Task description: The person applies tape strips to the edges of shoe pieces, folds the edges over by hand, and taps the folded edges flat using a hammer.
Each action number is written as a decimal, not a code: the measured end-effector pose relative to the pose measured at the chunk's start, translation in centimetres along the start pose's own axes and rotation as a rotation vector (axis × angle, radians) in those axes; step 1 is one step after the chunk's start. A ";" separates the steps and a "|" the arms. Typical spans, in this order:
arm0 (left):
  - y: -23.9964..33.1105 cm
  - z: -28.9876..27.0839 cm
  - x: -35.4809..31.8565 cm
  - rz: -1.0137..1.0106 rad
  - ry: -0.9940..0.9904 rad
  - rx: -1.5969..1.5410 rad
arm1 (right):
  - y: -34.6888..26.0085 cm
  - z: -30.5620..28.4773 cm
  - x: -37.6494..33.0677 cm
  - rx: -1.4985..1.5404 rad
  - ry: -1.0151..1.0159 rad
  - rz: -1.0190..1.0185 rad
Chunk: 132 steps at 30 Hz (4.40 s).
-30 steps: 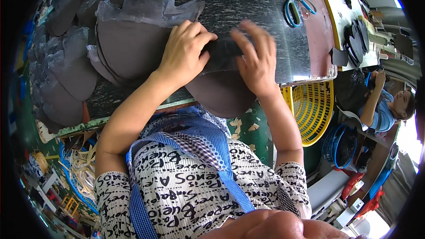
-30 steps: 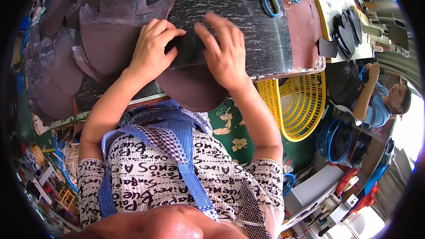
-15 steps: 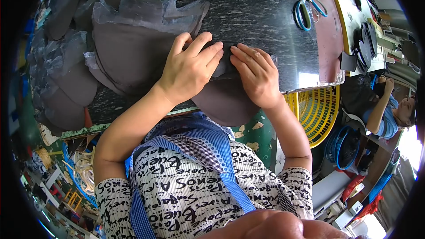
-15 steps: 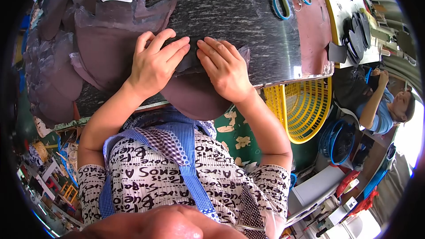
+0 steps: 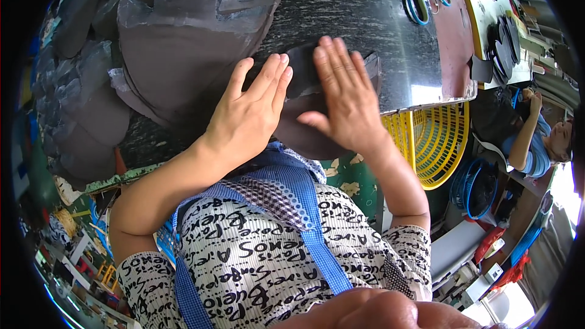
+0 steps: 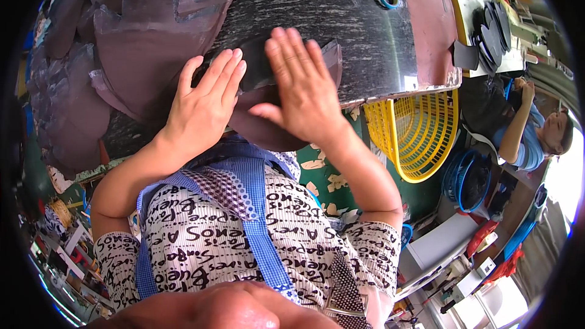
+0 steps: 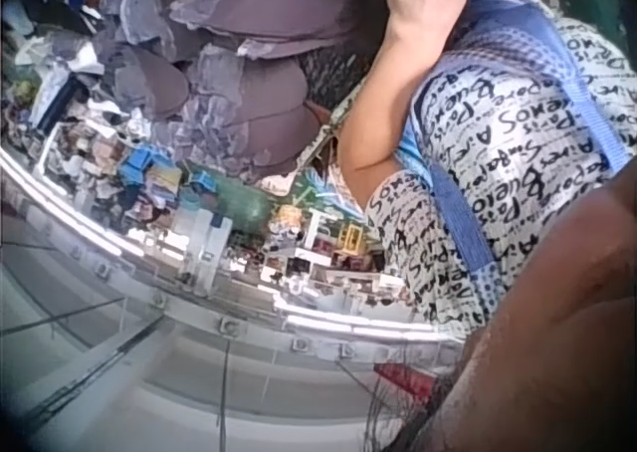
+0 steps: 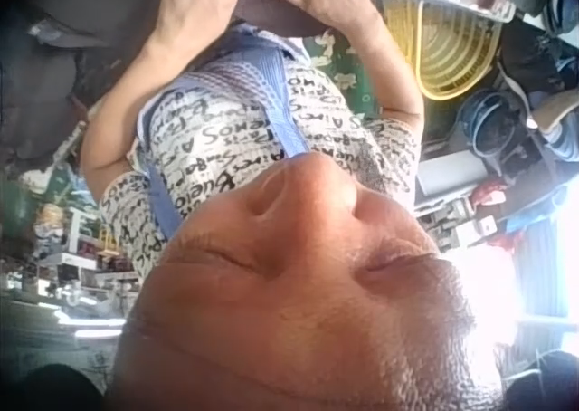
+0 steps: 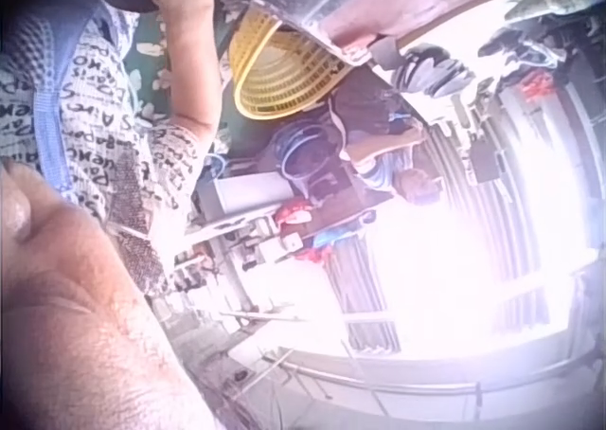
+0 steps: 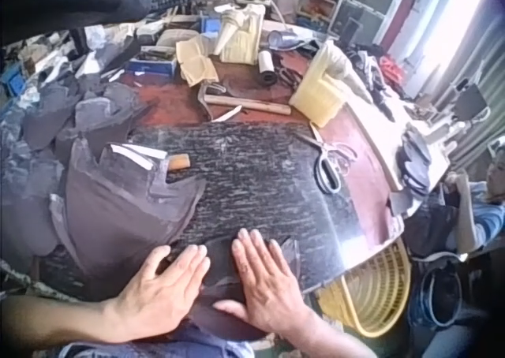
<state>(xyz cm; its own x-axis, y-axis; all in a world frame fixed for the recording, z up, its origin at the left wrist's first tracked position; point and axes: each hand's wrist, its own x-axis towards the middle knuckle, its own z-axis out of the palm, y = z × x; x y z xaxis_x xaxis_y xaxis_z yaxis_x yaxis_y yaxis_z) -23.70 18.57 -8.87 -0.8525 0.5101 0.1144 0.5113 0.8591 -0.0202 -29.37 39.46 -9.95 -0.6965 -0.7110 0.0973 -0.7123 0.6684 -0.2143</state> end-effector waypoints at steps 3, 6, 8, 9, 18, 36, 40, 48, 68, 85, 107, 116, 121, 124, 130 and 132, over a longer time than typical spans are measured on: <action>0.1 0.2 -0.1 -0.010 0.006 -0.002 | 2.0 -0.7 -0.9 -0.103 -0.022 0.053; 0.2 0.7 0.1 -0.014 0.044 0.012 | 2.3 -0.6 0.8 -0.038 0.182 0.154; -0.1 0.6 0.6 -0.013 0.048 -0.084 | 1.6 0.0 2.7 0.008 0.385 0.216; -0.7 0.6 0.9 0.000 0.051 -0.191 | 1.8 0.3 3.0 0.008 0.395 0.209; -15.1 -2.1 1.2 -0.178 0.465 0.244 | 14.4 -4.3 0.9 0.009 0.711 0.427; -6.7 2.1 7.0 -0.003 -0.002 -0.608 | -3.5 1.6 -1.0 0.019 -0.009 -0.017; -4.8 0.5 5.7 -0.028 0.220 -0.653 | -3.7 1.7 0.0 0.001 0.046 0.007; -3.3 2.3 3.0 -0.174 0.280 -0.509 | 0.0 0.4 3.0 0.096 0.560 -0.048; -1.4 0.5 1.5 0.050 0.158 0.066 | 0.9 0.6 1.9 0.042 0.155 -0.336; -0.4 0.8 -2.3 -0.042 0.065 -0.066 | -0.6 0.2 2.0 0.181 0.184 -0.184; -6.9 -9.7 2.6 -0.121 -0.047 -0.831 | 11.2 -7.1 0.8 0.249 0.879 0.336; -7.6 1.5 6.1 -0.020 0.033 -0.636 | -3.5 1.1 -0.2 0.132 0.173 -0.110; -6.3 1.6 5.9 -0.062 0.207 -0.670 | -3.4 1.5 0.9 0.027 0.050 -0.069; -4.6 0.9 4.5 -0.148 0.328 -0.721 | -2.9 1.2 1.6 0.023 0.096 -0.082; -3.6 2.5 2.8 -0.253 0.292 -0.484 | 0.1 -0.3 4.4 0.040 0.636 -0.070; -3.5 2.4 2.8 -0.256 0.301 -0.485 | 1.5 1.1 3.3 0.074 0.507 -0.160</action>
<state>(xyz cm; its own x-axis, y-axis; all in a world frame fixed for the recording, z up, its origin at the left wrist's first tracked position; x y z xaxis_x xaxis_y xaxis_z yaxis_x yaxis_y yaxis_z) -28.19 17.06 -10.82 -0.9227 0.1960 0.3319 0.3462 0.8000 0.4900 -32.62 37.88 -11.00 -0.5474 -0.5959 0.5876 -0.8178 0.5299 -0.2245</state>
